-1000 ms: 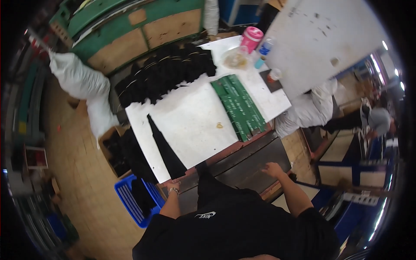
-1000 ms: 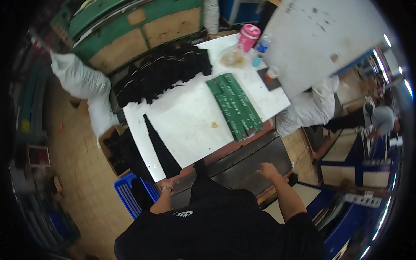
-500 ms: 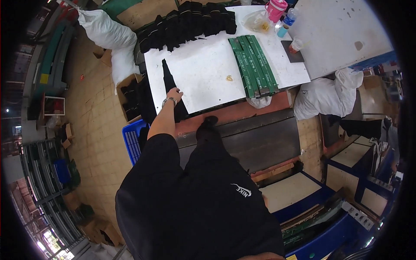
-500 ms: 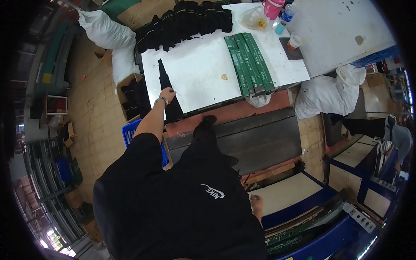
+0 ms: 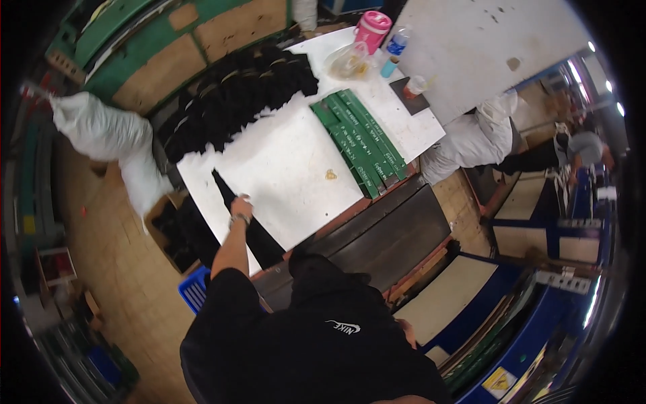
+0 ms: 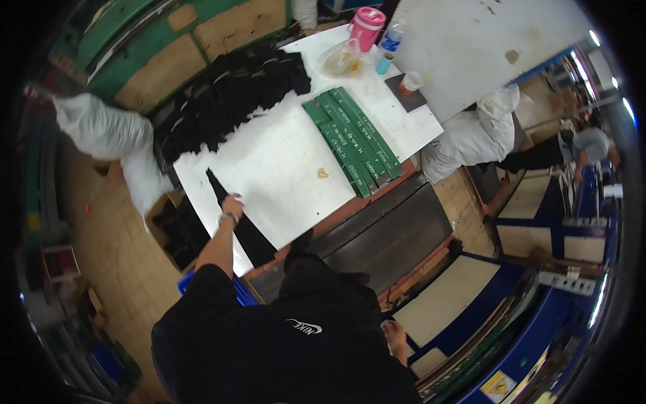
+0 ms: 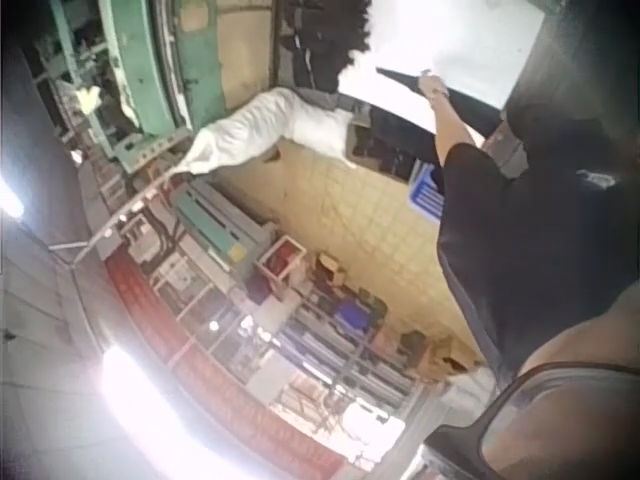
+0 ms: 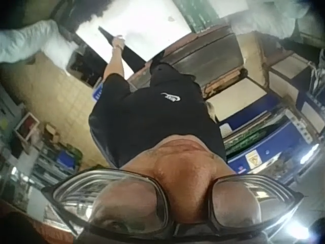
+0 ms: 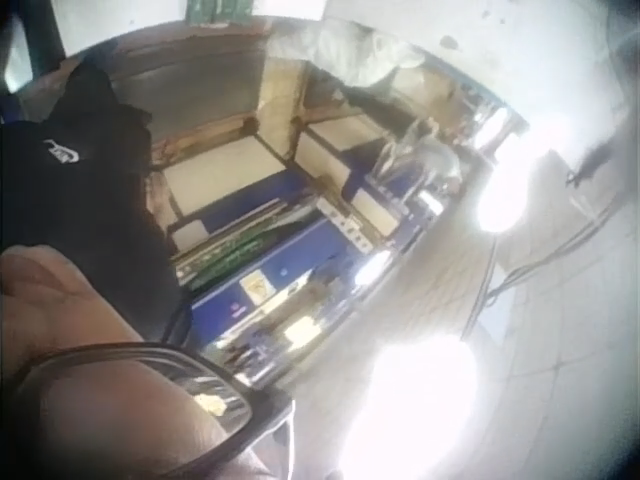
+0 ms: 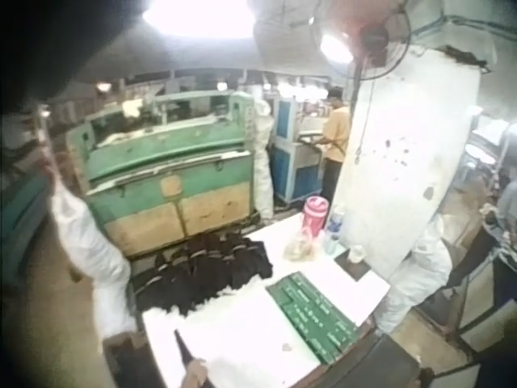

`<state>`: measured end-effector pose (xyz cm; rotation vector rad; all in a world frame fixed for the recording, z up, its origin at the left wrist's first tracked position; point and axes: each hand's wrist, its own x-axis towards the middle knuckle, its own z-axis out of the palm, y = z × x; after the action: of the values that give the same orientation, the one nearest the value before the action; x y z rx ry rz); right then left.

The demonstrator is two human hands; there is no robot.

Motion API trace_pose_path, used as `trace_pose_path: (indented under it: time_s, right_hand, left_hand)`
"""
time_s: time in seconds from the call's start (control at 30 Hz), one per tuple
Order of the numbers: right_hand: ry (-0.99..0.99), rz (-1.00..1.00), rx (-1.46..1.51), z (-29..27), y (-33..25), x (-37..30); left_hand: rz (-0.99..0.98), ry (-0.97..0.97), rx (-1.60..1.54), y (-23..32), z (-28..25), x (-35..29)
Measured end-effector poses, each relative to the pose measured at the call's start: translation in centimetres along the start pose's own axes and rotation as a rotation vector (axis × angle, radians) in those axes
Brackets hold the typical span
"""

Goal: The recorder uses scissors and metal stencils to cut pieces of black fabric in a shoe manufacturing environment.

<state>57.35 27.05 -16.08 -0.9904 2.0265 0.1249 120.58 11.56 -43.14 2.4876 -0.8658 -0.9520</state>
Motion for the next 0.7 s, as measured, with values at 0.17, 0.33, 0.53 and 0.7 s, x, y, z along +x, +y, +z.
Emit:
trace_pose_path:
  time_s: [0.17, 0.33, 0.53, 0.7]
  right_hand:
    - [0.770, 0.059, -0.042, 0.4, 10.4, -2.0]
    - [1.176, 0.523, -0.210, -0.2, 22.6, -13.0]
    - [1.182, 1.079, -0.020, 6.0, 30.8, -21.7]
    - [1.185, 0.886, 0.207, 12.5, 28.6, -21.9]
  left_hand:
    - [0.297, -0.490, -0.212, 5.5, 4.3, -4.7]
    - [0.384, -0.824, -0.142, 12.8, 6.2, -11.9]
    - [0.618, -1.029, -0.005, 16.8, 8.6, -14.7]
    - [0.575, -1.113, 0.104, 21.3, 8.7, -12.2]
